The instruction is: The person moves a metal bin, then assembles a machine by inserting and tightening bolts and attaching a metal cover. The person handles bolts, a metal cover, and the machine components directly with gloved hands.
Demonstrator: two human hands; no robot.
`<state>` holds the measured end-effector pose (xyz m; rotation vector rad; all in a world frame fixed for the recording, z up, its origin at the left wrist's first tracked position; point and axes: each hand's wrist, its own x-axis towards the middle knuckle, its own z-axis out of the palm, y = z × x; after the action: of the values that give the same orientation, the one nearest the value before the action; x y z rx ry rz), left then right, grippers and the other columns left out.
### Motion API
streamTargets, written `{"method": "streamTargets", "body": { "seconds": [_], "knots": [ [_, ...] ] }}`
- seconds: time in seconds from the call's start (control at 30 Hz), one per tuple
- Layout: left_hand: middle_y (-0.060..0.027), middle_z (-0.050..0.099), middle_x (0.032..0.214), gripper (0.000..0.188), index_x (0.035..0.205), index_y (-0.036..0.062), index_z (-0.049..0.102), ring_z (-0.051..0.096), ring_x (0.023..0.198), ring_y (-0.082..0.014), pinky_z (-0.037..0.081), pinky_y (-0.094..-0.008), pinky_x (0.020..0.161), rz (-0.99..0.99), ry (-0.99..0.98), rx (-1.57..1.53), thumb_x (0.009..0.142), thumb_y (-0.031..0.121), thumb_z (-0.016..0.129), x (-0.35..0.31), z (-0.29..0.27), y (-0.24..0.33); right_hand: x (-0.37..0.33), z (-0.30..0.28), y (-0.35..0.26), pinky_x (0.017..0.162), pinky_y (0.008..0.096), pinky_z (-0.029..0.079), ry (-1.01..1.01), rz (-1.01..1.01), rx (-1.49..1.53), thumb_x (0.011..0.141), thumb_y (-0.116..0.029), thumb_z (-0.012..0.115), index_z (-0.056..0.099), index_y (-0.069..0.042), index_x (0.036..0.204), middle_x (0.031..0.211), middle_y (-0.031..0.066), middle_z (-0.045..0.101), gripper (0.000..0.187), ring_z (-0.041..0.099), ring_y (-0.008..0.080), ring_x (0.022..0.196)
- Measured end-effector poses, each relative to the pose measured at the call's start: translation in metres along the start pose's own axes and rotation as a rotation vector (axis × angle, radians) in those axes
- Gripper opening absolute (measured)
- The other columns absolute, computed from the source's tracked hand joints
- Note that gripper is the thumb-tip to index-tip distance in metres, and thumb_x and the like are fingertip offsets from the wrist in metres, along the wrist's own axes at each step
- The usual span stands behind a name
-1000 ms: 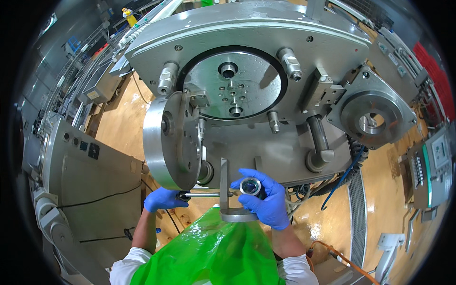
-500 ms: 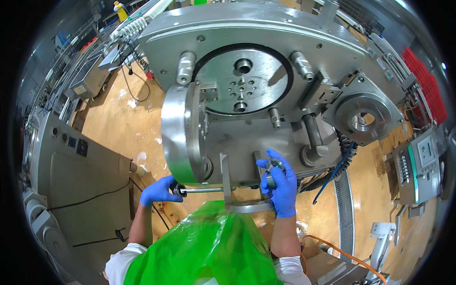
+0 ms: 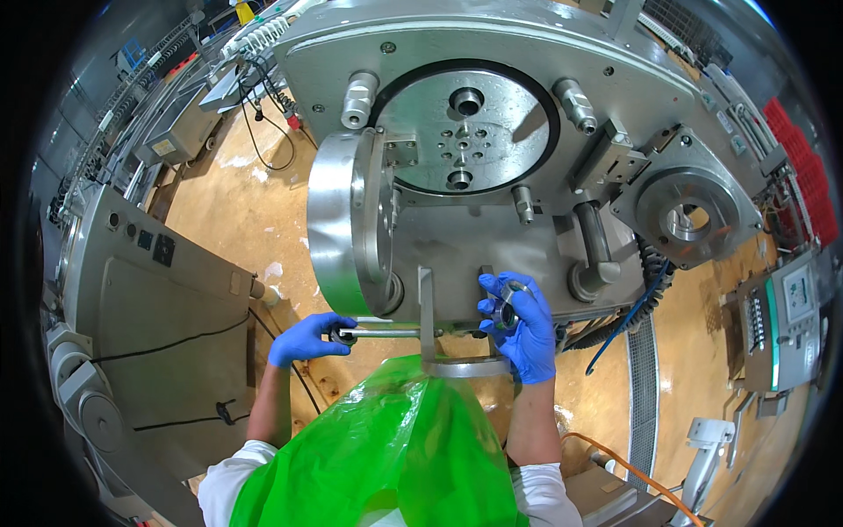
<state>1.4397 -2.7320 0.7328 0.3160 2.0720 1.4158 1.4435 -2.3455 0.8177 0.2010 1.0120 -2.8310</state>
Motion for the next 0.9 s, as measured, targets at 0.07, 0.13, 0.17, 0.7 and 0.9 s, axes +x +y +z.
{"method": "streamTargets", "body": {
  "seconds": [0.07, 0.13, 0.17, 0.7, 0.9],
  "knots": [
    [-0.0072, 0.064, 0.111, 0.059, 0.125, 0.0006, 0.055, 0.061, 0.104, -0.0147, 0.049, -0.0314, 0.093, 0.004, 0.056, -0.093, 0.074, 0.008, 0.082, -0.002, 0.001, -0.008, 0.001, -0.008, 0.001, 0.060, 0.0328, 0.061, -0.025, -0.005, 0.012, 0.095, -0.015, 0.056, 0.054, -0.004, 0.125, 0.114, 0.0186, 0.064, 0.032, 0.069, 0.0238, 0.084],
    [-0.0065, 0.061, 0.114, 0.062, 0.127, 0.0000, 0.053, 0.059, 0.108, -0.0143, 0.048, -0.0316, 0.095, 0.017, 0.100, -0.127, 0.073, 0.005, 0.082, -0.003, 0.003, -0.002, 0.003, -0.011, 0.002, 0.057, 0.0310, 0.060, -0.039, -0.029, -0.029, 0.096, -0.021, 0.056, 0.053, -0.005, 0.128, 0.110, 0.0160, 0.065, 0.036, 0.068, 0.0220, 0.080],
    [-0.0061, 0.062, 0.112, 0.060, 0.126, 0.0008, 0.053, 0.059, 0.105, -0.0136, 0.049, -0.0310, 0.094, 0.048, 0.120, -0.138, 0.073, 0.005, 0.082, -0.003, 0.003, -0.003, 0.004, -0.011, 0.002, 0.056, 0.0301, 0.059, -0.046, -0.041, -0.049, 0.097, -0.024, 0.056, 0.052, -0.005, 0.130, 0.107, 0.0147, 0.065, 0.038, 0.067, 0.0211, 0.079],
    [-0.0056, 0.070, 0.090, 0.039, 0.110, 0.0027, 0.063, 0.062, 0.077, -0.0103, 0.053, -0.0276, 0.075, 0.021, 0.077, 0.215, 0.077, 0.015, 0.077, -0.014, -0.006, 0.037, 0.006, -0.010, 0.004, 0.052, 0.0252, 0.053, -0.042, -0.012, -0.050, 0.100, -0.037, 0.052, 0.048, -0.005, 0.137, 0.085, 0.0031, 0.060, 0.049, 0.063, 0.0150, 0.071],
    [-0.0064, 0.068, 0.088, 0.040, 0.107, 0.0028, 0.063, 0.062, 0.077, -0.0129, 0.053, -0.0291, 0.075, -0.017, -0.014, 0.372, 0.074, 0.020, 0.079, -0.008, -0.015, 0.043, 0.006, -0.004, 0.004, 0.052, 0.0252, 0.054, -0.031, -0.003, -0.092, 0.100, -0.037, 0.052, 0.046, -0.004, 0.138, 0.086, 0.0041, 0.060, 0.051, 0.063, 0.0156, 0.071]
  ]
}}
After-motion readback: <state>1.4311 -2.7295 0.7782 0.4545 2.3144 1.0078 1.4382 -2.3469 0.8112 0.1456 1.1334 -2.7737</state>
